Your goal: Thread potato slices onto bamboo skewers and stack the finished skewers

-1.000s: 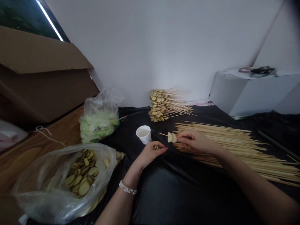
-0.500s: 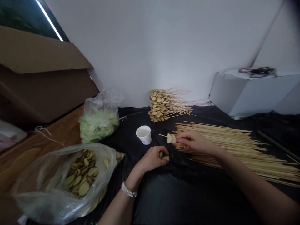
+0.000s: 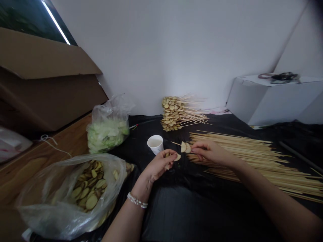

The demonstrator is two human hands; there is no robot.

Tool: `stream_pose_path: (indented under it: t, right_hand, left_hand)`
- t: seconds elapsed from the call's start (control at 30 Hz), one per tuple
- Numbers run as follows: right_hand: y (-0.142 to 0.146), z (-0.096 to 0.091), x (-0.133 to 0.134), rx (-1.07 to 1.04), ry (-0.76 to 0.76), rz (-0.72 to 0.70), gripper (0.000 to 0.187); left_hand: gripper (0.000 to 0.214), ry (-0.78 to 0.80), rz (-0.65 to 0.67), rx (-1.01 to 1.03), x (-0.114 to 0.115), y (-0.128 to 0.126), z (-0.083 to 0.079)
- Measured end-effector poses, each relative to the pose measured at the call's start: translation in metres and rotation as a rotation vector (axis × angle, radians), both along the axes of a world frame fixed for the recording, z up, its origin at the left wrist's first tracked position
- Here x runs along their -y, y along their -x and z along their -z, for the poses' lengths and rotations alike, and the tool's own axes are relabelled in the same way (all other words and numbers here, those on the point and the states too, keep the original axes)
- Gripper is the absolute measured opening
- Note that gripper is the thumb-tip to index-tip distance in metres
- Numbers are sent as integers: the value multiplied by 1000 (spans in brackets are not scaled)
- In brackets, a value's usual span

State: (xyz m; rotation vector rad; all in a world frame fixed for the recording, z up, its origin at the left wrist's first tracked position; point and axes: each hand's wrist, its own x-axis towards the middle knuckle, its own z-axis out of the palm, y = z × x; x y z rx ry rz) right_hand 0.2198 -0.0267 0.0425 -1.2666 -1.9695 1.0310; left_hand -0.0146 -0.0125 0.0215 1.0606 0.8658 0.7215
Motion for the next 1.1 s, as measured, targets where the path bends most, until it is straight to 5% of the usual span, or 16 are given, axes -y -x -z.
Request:
stream_pose_path:
  t: [0.23, 0.57, 1.1]
  right_hand:
    - [1, -2, 2, -56, -3, -3, 26]
    - [-2, -5, 3, -11, 7, -41, 28]
    - [-6, -4, 2, 111, -46, -81, 29]
  left_hand:
    - [21, 146, -29, 403, -2, 2, -3]
    - [19, 240, -236, 447, -9, 2, 0]
    - [19, 303, -258, 479, -9, 0, 6]
